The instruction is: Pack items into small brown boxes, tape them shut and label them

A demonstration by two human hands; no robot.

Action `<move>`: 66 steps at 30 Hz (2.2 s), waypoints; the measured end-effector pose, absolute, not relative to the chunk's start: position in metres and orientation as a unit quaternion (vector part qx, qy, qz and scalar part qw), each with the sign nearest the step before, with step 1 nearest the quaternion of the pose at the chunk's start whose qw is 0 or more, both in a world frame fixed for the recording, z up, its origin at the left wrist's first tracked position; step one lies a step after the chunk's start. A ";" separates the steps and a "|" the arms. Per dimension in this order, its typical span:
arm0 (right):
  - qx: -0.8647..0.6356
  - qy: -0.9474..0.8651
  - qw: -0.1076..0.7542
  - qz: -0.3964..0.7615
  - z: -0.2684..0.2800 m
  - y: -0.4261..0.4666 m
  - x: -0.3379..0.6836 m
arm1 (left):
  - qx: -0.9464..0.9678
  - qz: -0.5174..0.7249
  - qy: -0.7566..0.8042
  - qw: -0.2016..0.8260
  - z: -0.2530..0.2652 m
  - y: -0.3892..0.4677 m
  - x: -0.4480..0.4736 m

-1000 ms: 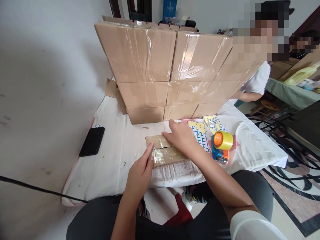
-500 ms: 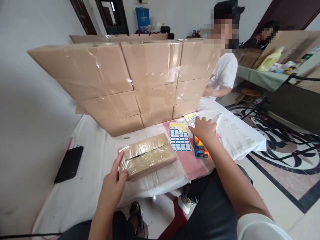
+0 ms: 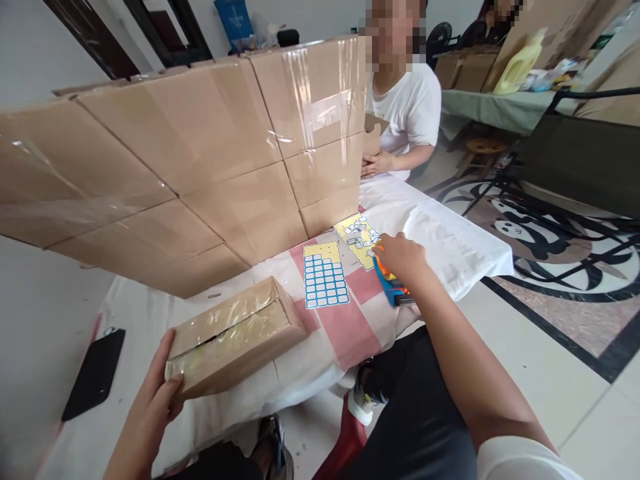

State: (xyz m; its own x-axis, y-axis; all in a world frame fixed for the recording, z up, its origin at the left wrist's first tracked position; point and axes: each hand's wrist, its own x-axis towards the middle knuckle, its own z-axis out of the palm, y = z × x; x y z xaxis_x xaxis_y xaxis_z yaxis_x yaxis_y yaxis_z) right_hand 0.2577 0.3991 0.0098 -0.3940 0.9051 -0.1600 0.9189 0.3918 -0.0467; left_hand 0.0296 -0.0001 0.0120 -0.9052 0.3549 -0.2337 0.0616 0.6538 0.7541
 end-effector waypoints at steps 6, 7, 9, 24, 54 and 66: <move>0.534 0.844 0.026 -0.042 -0.001 0.411 0.270 | 0.063 0.418 0.880 0.216 0.016 0.003 0.033; 0.526 0.850 0.011 -0.015 -0.001 0.408 0.269 | 0.061 0.418 0.880 0.217 0.016 0.003 0.033; 0.514 0.856 -0.026 0.037 0.000 0.398 0.262 | 0.057 0.423 0.877 0.222 0.012 0.002 0.031; 0.476 0.865 0.064 -0.142 -0.048 0.312 0.172 | 0.046 0.467 0.862 0.194 -0.010 -0.001 0.025; 0.479 0.872 0.023 -0.099 -0.061 0.327 0.168 | 0.535 0.249 0.725 -0.354 -0.051 -0.014 0.027; 0.406 0.891 -0.071 -0.190 -0.078 0.392 0.139 | 0.554 0.247 0.673 -0.424 -0.048 -0.012 0.042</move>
State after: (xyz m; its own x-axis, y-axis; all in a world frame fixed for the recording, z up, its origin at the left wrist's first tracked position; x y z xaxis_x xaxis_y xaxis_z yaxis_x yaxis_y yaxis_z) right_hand 0.1392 0.3917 -0.0780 -0.6608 0.7501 -0.0273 0.6958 0.5985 -0.3971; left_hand 0.0418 -0.0119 -0.0477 -0.0263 0.5366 0.8434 0.9548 0.2635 -0.1379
